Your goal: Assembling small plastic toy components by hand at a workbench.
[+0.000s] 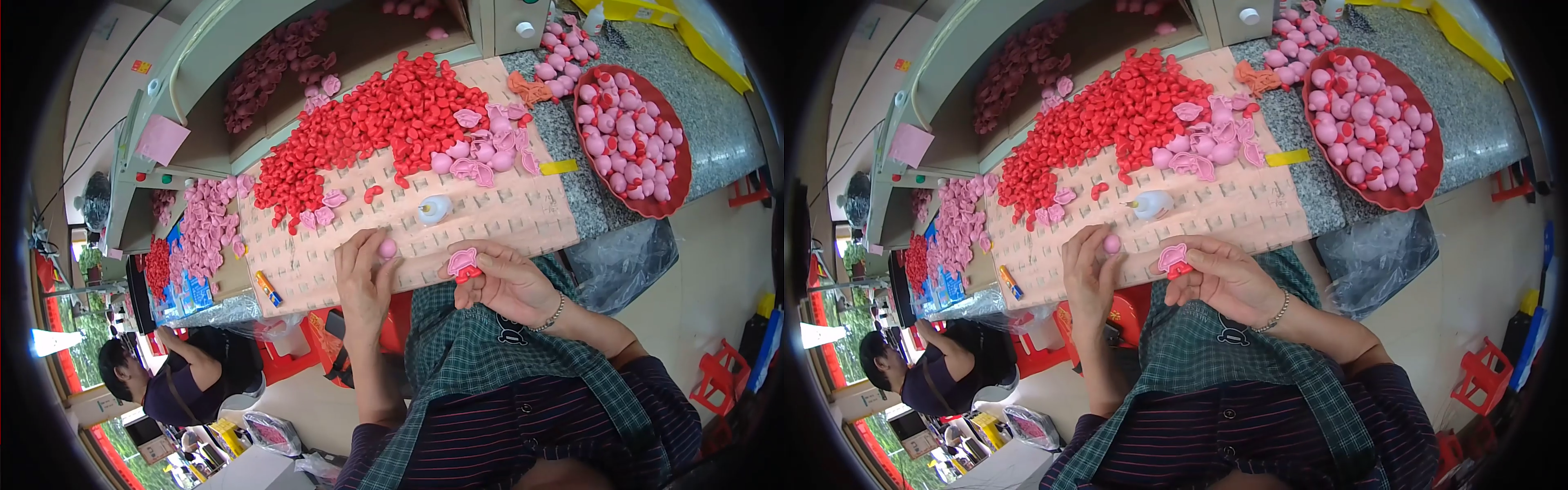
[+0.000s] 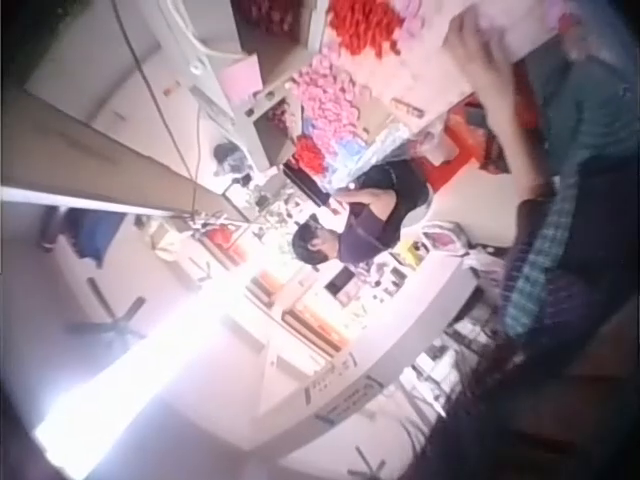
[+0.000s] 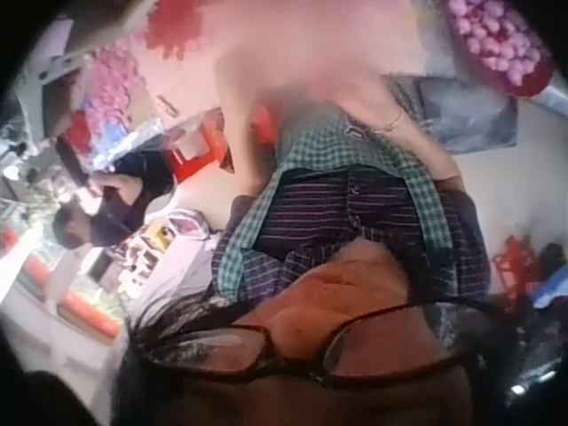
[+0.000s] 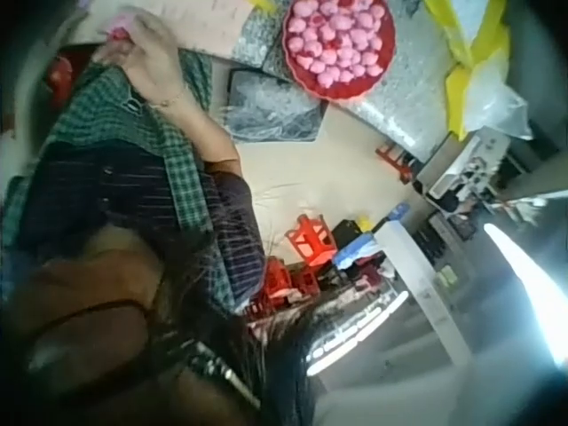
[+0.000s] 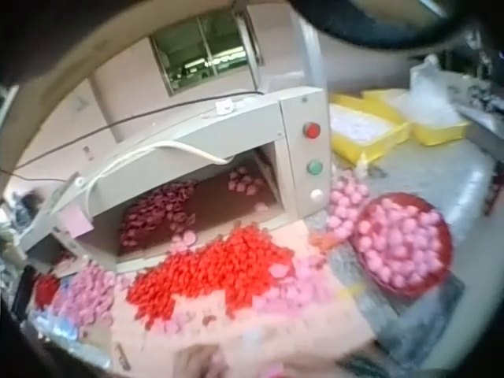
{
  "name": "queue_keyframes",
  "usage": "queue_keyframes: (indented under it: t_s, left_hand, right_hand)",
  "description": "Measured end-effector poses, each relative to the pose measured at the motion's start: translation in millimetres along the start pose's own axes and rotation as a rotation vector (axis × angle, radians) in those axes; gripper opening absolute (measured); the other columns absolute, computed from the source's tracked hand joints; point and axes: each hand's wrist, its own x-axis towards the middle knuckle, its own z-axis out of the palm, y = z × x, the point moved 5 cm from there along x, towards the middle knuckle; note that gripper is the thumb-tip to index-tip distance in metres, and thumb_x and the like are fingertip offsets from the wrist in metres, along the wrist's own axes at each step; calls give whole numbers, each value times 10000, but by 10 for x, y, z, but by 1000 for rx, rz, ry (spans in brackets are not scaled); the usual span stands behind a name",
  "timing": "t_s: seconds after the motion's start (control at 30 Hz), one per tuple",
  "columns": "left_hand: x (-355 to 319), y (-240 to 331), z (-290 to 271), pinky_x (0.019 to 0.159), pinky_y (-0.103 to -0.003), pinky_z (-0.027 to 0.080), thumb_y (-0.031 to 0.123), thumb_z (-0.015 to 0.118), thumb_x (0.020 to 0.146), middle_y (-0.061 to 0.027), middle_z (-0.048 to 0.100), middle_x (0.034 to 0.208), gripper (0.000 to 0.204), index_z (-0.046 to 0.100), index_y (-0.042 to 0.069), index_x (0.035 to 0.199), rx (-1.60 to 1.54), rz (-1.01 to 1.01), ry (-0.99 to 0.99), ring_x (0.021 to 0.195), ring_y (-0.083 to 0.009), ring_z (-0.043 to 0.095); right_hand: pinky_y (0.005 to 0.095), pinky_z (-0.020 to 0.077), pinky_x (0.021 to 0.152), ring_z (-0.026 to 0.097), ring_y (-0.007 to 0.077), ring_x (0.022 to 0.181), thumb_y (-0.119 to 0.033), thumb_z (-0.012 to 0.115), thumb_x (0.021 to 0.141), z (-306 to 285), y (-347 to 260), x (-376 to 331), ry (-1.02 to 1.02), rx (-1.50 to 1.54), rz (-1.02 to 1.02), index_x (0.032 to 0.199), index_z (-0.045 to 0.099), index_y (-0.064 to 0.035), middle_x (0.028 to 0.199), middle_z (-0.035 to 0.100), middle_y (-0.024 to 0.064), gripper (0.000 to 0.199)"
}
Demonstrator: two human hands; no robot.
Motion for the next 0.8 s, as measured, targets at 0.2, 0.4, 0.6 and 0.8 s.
queue_keyframes:
  t_s: [0.2, 0.4, 0.6, 0.8]
  left_hand:
    - [101, -101, -35, 928, -403, 481, -41, 733, 734, -157, 602, 1166, 425, 649, -2, 1149, -53, 62, -136, 1084, -323, 579]
    - [119, 10, -10, 818, -338, 526, -47, 749, 750, -142, 631, 1100, 386, 645, -10, 1121, -41, 167, -181, 984, -267, 629]
    - [51, 6, 35, 751, -290, 544, -36, 783, 745, -129, 657, 1010, 383, 650, -13, 1104, -185, 14, -208, 848, -204, 644]
    - [-32, 322, -45, 813, -296, 487, -30, 802, 723, -131, 638, 1054, 494, 590, -75, 1166, -533, 96, -292, 910, -182, 598]
  right_hand:
    - [416, 572, 801, 702, 312, 870, -189, 467, 1037, -14, 29, 7, -1, 31, 24, 1361, 473, 6, 1209, 619, 274, 378]
    - [404, 565, 794, 704, 301, 875, -211, 471, 1039, 9, 51, 33, 11, 65, 30, 1361, 476, -8, 1193, 628, 260, 381]
    - [389, 568, 791, 704, 288, 881, -209, 486, 1037, 27, 74, 29, 21, 61, 68, 1353, 490, -15, 1146, 648, 190, 371]
    - [363, 582, 777, 707, 267, 877, -195, 489, 1038, 62, 106, 31, -38, 35, 80, 1324, 522, -6, 1102, 663, 142, 345]
